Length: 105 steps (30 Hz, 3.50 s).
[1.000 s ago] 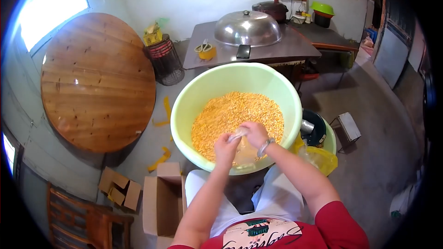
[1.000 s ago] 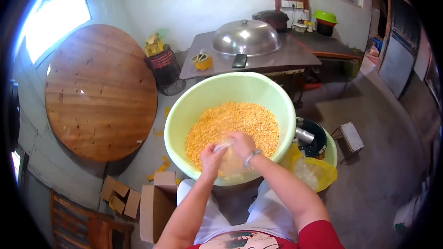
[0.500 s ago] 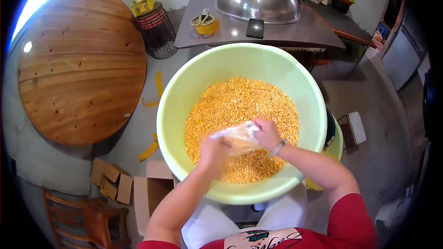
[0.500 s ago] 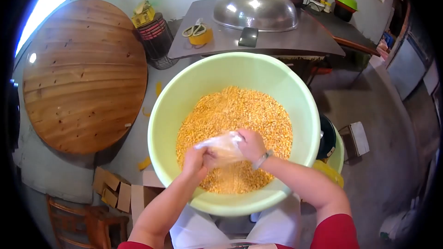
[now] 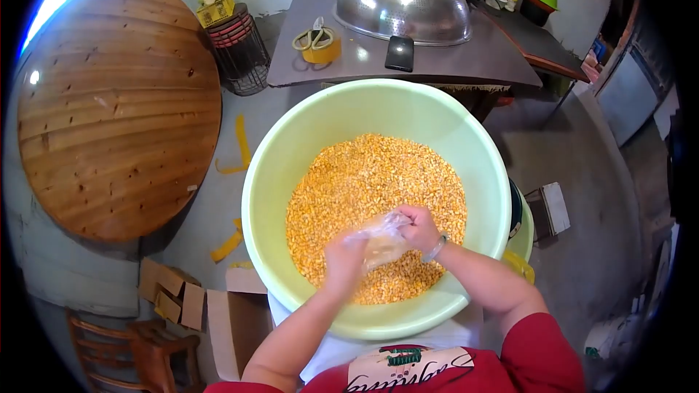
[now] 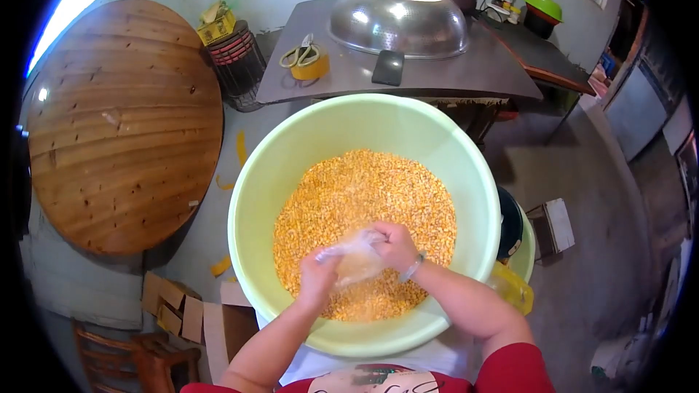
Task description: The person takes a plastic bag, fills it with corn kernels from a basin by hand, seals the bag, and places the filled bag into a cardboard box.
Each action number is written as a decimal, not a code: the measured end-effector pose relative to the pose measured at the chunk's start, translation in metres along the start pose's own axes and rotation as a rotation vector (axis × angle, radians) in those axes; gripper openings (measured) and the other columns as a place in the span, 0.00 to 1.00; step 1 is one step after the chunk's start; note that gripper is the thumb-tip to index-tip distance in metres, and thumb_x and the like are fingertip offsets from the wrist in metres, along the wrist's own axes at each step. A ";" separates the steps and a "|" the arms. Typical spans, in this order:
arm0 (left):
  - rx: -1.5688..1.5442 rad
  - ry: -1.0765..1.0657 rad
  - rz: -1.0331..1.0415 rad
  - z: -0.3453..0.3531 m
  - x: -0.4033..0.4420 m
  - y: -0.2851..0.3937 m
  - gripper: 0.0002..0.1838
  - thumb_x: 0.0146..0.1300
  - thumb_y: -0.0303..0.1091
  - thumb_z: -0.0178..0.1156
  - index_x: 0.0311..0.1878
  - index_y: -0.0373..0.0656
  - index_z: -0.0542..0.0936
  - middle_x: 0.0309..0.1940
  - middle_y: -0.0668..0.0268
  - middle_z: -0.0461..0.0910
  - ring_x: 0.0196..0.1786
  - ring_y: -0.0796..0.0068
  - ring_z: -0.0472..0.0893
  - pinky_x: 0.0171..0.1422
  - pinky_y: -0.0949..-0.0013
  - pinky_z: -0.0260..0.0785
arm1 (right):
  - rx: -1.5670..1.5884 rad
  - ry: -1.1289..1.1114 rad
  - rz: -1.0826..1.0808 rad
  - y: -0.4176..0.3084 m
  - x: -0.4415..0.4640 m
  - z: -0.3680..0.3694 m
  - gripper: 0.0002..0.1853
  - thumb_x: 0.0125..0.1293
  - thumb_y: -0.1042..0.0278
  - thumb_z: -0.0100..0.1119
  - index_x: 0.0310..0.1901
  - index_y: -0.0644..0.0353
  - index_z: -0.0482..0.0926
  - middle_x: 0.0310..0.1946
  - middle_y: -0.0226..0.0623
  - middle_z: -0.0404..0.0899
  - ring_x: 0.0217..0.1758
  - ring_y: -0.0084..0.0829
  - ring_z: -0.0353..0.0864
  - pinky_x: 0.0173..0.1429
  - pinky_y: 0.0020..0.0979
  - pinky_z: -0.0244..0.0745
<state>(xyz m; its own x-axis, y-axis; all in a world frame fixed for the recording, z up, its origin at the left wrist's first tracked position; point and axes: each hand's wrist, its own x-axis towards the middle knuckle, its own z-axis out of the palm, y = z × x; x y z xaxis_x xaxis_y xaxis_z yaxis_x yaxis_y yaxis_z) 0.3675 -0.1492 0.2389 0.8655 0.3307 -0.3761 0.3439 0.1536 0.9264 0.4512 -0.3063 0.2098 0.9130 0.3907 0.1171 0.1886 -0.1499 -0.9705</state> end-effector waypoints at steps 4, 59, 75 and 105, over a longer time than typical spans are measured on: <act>-0.303 0.114 0.026 -0.007 0.003 -0.001 0.06 0.52 0.22 0.50 0.33 0.36 0.75 0.23 0.66 0.73 0.26 0.78 0.71 0.29 0.75 0.64 | -0.135 -0.047 0.008 -0.007 -0.005 0.005 0.05 0.50 0.74 0.56 0.30 0.61 0.78 0.18 0.34 0.75 0.23 0.21 0.73 0.28 0.25 0.67; 1.431 -0.174 0.119 -0.012 -0.003 -0.025 0.11 0.54 0.36 0.51 0.31 0.43 0.82 0.33 0.56 0.81 0.39 0.62 0.81 0.42 0.64 0.72 | -0.978 -0.375 -0.219 0.067 0.035 0.051 0.17 0.58 0.51 0.52 0.45 0.52 0.73 0.42 0.38 0.70 0.49 0.40 0.70 0.51 0.40 0.68; 1.528 -0.256 0.155 -0.008 0.000 -0.042 0.10 0.55 0.33 0.50 0.34 0.45 0.82 0.34 0.61 0.81 0.40 0.66 0.81 0.41 0.66 0.73 | -0.684 -0.153 0.262 0.103 0.052 0.032 0.15 0.57 0.55 0.52 0.30 0.60 0.78 0.26 0.47 0.78 0.31 0.43 0.78 0.37 0.39 0.71; 1.363 -0.172 0.220 -0.010 0.003 -0.045 0.08 0.51 0.27 0.54 0.36 0.41 0.78 0.35 0.55 0.79 0.42 0.60 0.79 0.45 0.62 0.72 | -1.086 -0.793 -0.038 -0.002 -0.040 0.037 0.15 0.52 0.77 0.47 0.41 0.58 0.77 0.40 0.46 0.77 0.38 0.44 0.78 0.45 0.36 0.73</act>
<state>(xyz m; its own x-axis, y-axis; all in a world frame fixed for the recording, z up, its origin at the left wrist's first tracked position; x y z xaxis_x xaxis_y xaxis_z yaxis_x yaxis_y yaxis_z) 0.3512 -0.1459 0.1959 0.9467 0.0965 -0.3072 0.1900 -0.9377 0.2910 0.4012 -0.2882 0.1997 0.5164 0.7716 -0.3713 0.7352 -0.6219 -0.2699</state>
